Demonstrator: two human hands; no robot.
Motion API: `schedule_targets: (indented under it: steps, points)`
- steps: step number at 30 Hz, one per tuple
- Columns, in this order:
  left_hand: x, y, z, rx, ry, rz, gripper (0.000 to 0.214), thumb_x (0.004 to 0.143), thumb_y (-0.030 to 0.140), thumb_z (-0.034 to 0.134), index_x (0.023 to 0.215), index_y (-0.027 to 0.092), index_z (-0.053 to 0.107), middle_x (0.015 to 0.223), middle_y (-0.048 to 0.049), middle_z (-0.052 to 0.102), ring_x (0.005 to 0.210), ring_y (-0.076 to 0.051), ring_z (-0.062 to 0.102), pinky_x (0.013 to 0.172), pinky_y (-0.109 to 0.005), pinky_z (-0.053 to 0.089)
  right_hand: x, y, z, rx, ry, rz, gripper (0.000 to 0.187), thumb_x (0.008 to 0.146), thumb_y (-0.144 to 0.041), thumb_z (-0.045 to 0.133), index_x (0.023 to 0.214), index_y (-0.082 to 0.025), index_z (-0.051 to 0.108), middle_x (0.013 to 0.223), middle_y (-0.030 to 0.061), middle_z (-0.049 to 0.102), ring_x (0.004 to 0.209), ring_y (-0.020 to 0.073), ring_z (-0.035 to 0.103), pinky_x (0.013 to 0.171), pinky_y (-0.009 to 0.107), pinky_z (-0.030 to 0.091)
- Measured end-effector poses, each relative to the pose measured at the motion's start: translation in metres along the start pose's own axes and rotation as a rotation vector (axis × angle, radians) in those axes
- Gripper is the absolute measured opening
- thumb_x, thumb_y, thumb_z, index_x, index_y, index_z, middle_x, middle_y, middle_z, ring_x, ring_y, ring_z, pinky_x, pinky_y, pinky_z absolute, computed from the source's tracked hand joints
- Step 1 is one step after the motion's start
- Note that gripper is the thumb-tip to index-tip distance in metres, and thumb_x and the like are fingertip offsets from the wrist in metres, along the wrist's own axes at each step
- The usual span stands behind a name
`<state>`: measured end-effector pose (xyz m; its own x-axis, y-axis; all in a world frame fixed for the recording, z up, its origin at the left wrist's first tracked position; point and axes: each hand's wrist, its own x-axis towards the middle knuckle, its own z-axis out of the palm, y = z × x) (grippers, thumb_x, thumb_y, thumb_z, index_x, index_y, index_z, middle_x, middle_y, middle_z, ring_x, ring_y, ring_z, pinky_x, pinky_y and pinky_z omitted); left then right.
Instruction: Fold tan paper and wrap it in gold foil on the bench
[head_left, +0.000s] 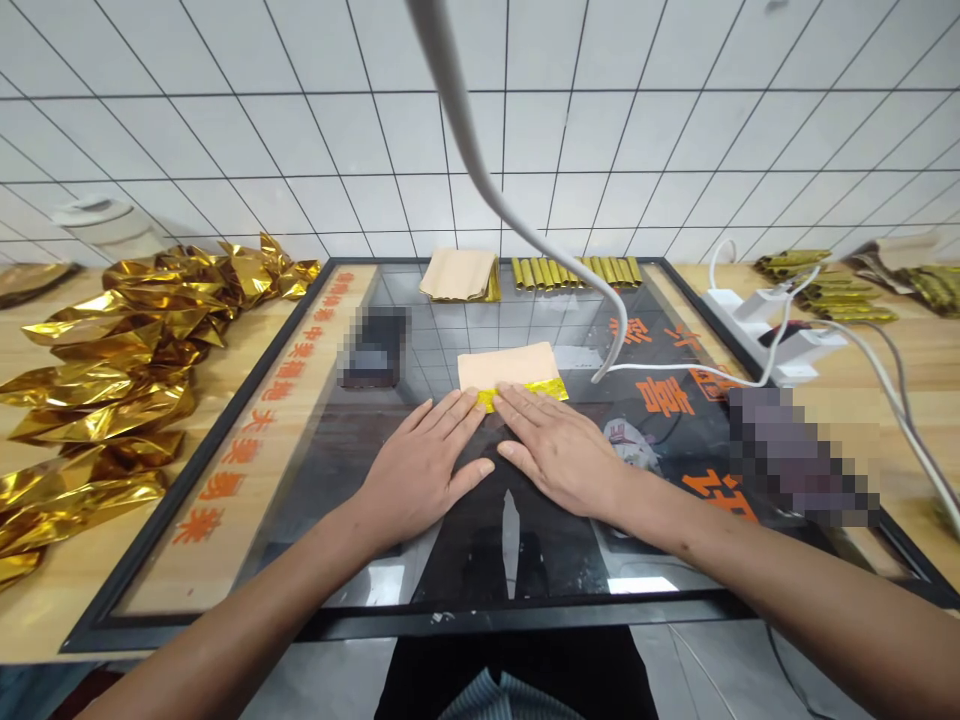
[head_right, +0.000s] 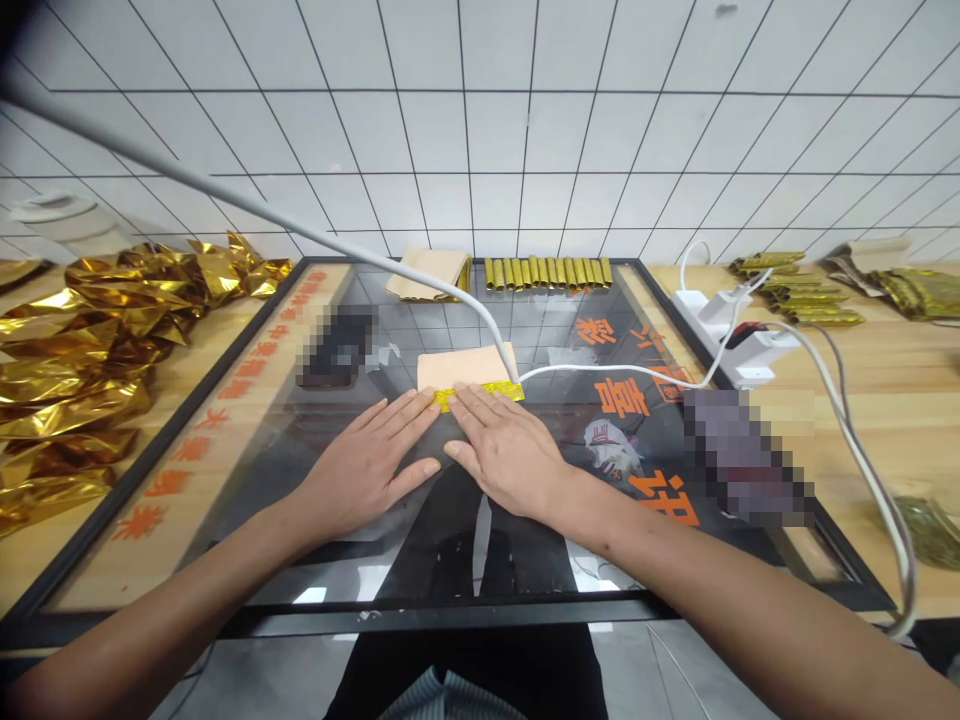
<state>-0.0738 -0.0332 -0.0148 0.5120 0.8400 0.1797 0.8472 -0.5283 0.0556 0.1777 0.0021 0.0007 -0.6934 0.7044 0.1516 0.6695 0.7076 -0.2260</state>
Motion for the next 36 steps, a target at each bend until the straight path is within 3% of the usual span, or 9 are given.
schedule_targets:
  steps: [9,20,26,30,33,36]
  points:
    - [-0.003,-0.003,0.000,-0.040,0.013,-0.013,0.070,0.115,0.065,0.035,0.172,0.025,0.040,0.177,-0.0103,0.041,0.165,-0.030,0.040,0.135,-0.053,0.031,-0.025,0.030,-0.018,-0.105,0.021,0.094,0.060,0.117,-0.043,0.035,0.168,-0.014,0.048,0.175,0.0162,0.042,0.162,0.0283,0.043,0.134,0.053,0.037]
    - [-0.011,-0.003,-0.003,0.029,0.008,-0.027,0.070,0.116,0.064,0.028,0.167,0.020,0.048,0.176,-0.0099,0.043,0.164,-0.029,0.041,0.134,-0.053,0.033,-0.032,0.035,-0.017,-0.147,0.014,0.130,0.061,0.118,-0.044,0.031,0.168,-0.012,0.047,0.175,0.0153,0.041,0.163,0.0273,0.041,0.134,0.055,0.036]
    - [-0.013,-0.005,-0.001,-0.009,0.024,-0.026,0.066,0.115,0.061,0.036,0.169,0.023,0.046,0.177,-0.0098,0.042,0.165,-0.029,0.039,0.135,-0.054,0.032,-0.032,0.039,-0.024,-0.059,0.008,0.112,0.058,0.116,-0.044,0.039,0.165,-0.016,0.052,0.174,0.0152,0.044,0.162,0.0283,0.043,0.133,0.056,0.037]
    - [-0.013,-0.008,-0.004,-0.044,0.019,-0.005,0.065,0.115,0.059,0.040,0.167,0.020,0.048,0.176,-0.0128,0.043,0.164,-0.031,0.041,0.133,-0.056,0.036,-0.023,0.035,-0.038,0.002,0.004,0.182,0.056,0.113,-0.041,0.045,0.162,-0.018,0.056,0.170,0.0150,0.052,0.153,0.0331,0.055,0.125,0.055,0.049]
    - [-0.012,-0.005,-0.009,-0.089,0.089,0.002,0.061,0.115,0.053,0.045,0.164,0.017,0.049,0.180,-0.0168,0.035,0.166,-0.032,0.037,0.133,-0.056,0.038,-0.004,0.034,-0.043,0.012,0.051,0.265,0.057,0.110,-0.041,0.049,0.165,-0.024,0.052,0.172,0.0119,0.050,0.144,0.0363,0.065,0.115,0.056,0.058]
    - [-0.008,0.008,-0.018,-0.131,0.138,0.020,0.055,0.114,0.046,0.049,0.161,0.018,0.051,0.181,-0.0177,0.032,0.166,-0.034,0.037,0.133,-0.055,0.039,0.023,0.042,-0.037,0.037,0.087,0.235,0.056,0.110,-0.040,0.049,0.163,-0.023,0.054,0.173,0.0120,0.050,0.150,0.0327,0.060,0.120,0.051,0.053]
